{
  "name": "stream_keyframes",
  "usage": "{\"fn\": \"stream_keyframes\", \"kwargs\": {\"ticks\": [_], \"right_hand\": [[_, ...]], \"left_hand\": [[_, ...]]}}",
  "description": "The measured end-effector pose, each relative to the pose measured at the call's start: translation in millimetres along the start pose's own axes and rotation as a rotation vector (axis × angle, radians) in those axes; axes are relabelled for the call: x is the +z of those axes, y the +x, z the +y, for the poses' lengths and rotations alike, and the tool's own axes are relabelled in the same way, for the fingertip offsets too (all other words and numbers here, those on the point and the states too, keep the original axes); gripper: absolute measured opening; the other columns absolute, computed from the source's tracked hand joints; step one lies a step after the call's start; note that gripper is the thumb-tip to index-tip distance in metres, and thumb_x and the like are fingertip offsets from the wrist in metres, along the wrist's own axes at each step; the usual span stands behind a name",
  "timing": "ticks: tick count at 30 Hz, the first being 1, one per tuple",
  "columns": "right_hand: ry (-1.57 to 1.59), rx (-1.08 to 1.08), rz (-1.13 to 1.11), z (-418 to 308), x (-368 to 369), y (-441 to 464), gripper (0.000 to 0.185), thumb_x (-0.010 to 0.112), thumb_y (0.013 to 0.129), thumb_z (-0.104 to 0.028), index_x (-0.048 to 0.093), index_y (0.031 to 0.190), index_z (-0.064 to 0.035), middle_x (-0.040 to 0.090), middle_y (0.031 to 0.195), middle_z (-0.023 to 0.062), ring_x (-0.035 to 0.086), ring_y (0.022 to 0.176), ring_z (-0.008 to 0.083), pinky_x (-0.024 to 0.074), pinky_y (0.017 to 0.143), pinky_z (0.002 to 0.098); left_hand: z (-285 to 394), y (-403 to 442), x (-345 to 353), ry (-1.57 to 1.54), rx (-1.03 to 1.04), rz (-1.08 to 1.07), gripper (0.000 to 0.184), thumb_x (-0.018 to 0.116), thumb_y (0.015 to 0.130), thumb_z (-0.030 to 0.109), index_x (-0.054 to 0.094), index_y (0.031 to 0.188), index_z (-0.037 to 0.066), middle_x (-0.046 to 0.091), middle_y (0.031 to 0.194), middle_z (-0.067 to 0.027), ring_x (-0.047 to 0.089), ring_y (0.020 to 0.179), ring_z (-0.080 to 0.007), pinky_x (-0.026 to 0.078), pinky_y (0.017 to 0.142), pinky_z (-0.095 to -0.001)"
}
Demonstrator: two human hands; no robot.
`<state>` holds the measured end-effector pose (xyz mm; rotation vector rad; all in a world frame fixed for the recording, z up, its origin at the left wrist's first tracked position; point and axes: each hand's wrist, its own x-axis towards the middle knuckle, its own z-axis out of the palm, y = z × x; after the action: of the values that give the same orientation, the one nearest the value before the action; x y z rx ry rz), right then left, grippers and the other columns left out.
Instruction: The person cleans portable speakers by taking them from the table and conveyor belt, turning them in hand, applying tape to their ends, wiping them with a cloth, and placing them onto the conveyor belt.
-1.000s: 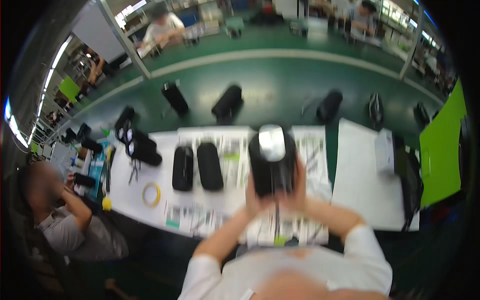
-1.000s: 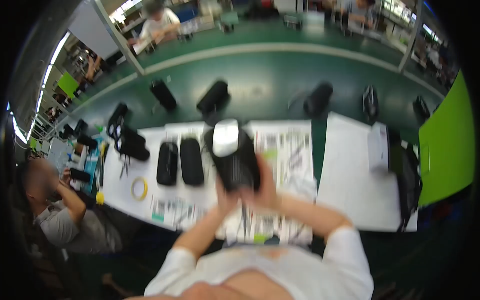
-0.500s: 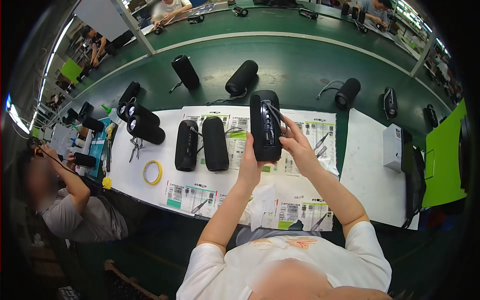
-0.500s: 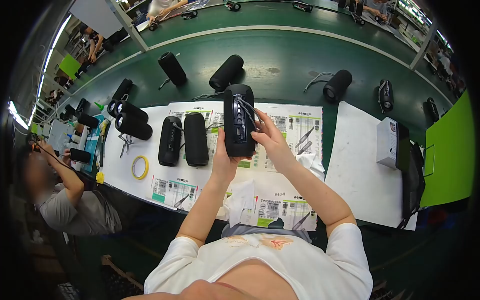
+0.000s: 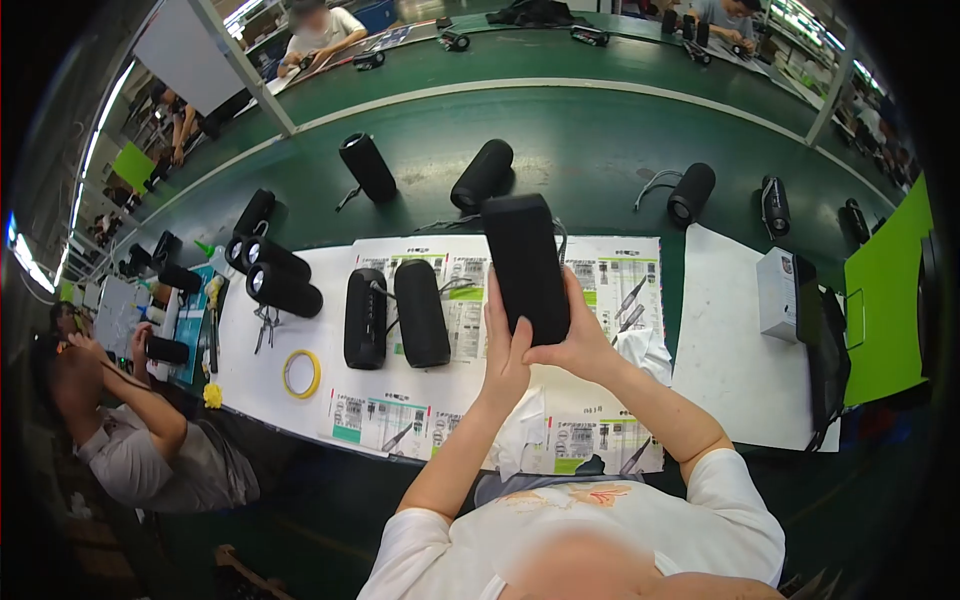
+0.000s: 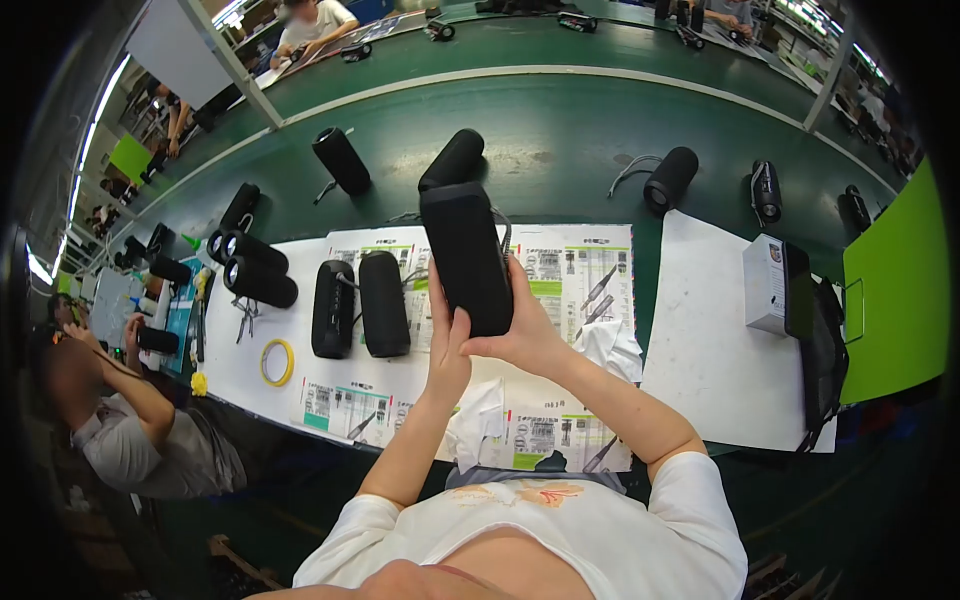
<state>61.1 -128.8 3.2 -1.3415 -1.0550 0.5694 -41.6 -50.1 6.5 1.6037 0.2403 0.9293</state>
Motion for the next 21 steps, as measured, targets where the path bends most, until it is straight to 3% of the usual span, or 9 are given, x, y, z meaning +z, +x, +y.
{"fn": "stream_keyframes", "kwargs": {"ticks": [2,7,12,14,15,17,18,20,21], "right_hand": [[-0.025,-0.003,-0.037,-21,-9,3,0.101,0.081,0.062,-0.021,0.019,0.137,0.0037,0.042,0.128,0.0161,0.042,0.12,0.0239,0.0323,0.101,0.0337],[0.757,0.31,-0.331,-6,-33,-6,0.091,0.077,0.058,-0.022,0.031,0.133,0.0026,0.052,0.115,0.0149,0.053,0.107,0.0217,0.0474,0.086,0.0339],[1.389,0.379,-0.689,10,-16,-16,0.089,0.074,0.056,-0.028,0.035,0.131,0.0005,0.052,0.112,0.0196,0.056,0.1,0.0305,0.0531,0.075,0.0444],[1.282,0.398,-0.659,28,-20,-23,0.082,0.068,0.068,-0.039,0.034,0.133,-0.0013,0.048,0.121,0.0199,0.052,0.108,0.0356,0.0511,0.079,0.0512],[1.271,0.453,-0.603,29,-22,-25,0.077,0.063,0.074,-0.042,0.034,0.133,-0.0017,0.047,0.124,0.0193,0.05,0.111,0.0357,0.0503,0.08,0.053],[1.399,0.502,-0.502,36,-26,-25,0.061,0.037,0.092,-0.048,0.034,0.134,-0.0039,0.046,0.129,0.0157,0.049,0.115,0.0325,0.0475,0.087,0.0521],[1.106,0.739,-0.043,-1,-18,-17,0.054,0.029,0.095,-0.046,0.037,0.133,-0.0065,0.046,0.129,0.0148,0.052,0.112,0.0269,0.045,0.094,0.0447],[1.171,0.677,-0.142,17,-21,-12,0.054,0.032,0.094,-0.047,0.039,0.131,-0.0082,0.048,0.127,0.0138,0.053,0.111,0.0234,0.0425,0.098,0.0386],[1.623,0.594,-0.338,19,-19,-14,0.053,0.033,0.094,-0.048,0.04,0.129,-0.0083,0.051,0.123,0.0123,0.054,0.11,0.0224,0.0436,0.096,0.0392]], "left_hand": [[-9,-7,-15,0.298,0.135,-0.135,0.06,0.041,0.093,0.019,0.013,0.142,-0.001,0.029,0.137,-0.0188,0.034,0.123,-0.0278,0.025,0.104,-0.036],[-11,2,-28,0.022,0.072,-0.015,0.066,0.052,0.079,0.01,0.025,0.138,-0.002,0.041,0.126,-0.0161,0.041,0.116,-0.026,0.032,0.099,-0.038],[-20,8,-29,-0.498,-0.328,-0.276,0.089,0.073,0.067,0.019,0.021,0.138,0.001,0.046,0.121,-0.0127,0.045,0.116,-0.023,0.036,0.098,-0.0357],[-8,15,-26,-0.531,-0.521,-0.389,0.092,0.077,0.065,0.018,0.021,0.137,0.002,0.045,0.122,-0.0123,0.045,0.116,-0.0236,0.036,0.098,-0.0364],[-5,11,-17,-0.411,-0.336,-0.275,0.085,0.08,0.064,0.024,0.033,0.128,-0.004,0.055,0.111,-0.0139,0.062,0.086,-0.0197,0.053,0.061,-0.0267],[29,11,-3,-0.004,0.061,-0.099,0.084,0.08,0.062,0.016,0.031,0.128,-0.001,0.055,0.109,-0.0122,0.058,0.095,-0.0222,0.046,0.082,-0.0336],[40,12,1,0.196,0.258,-0.016,0.085,0.08,0.061,0.012,0.03,0.129,0.0,0.055,0.108,-0.0114,0.056,0.099,-0.0235,0.042,0.092,-0.037],[41,12,1,0.266,0.449,-0.164,0.068,0.079,0.06,0.012,0.043,0.118,0.003,0.052,0.116,-0.0154,0.051,0.107,-0.0317,0.036,0.098,-0.0417],[34,16,4,0.295,0.625,-0.15,0.064,0.078,0.06,0.012,0.045,0.115,0.005,0.052,0.116,-0.0147,0.051,0.107,-0.0327,0.034,0.099,-0.0451]]}}
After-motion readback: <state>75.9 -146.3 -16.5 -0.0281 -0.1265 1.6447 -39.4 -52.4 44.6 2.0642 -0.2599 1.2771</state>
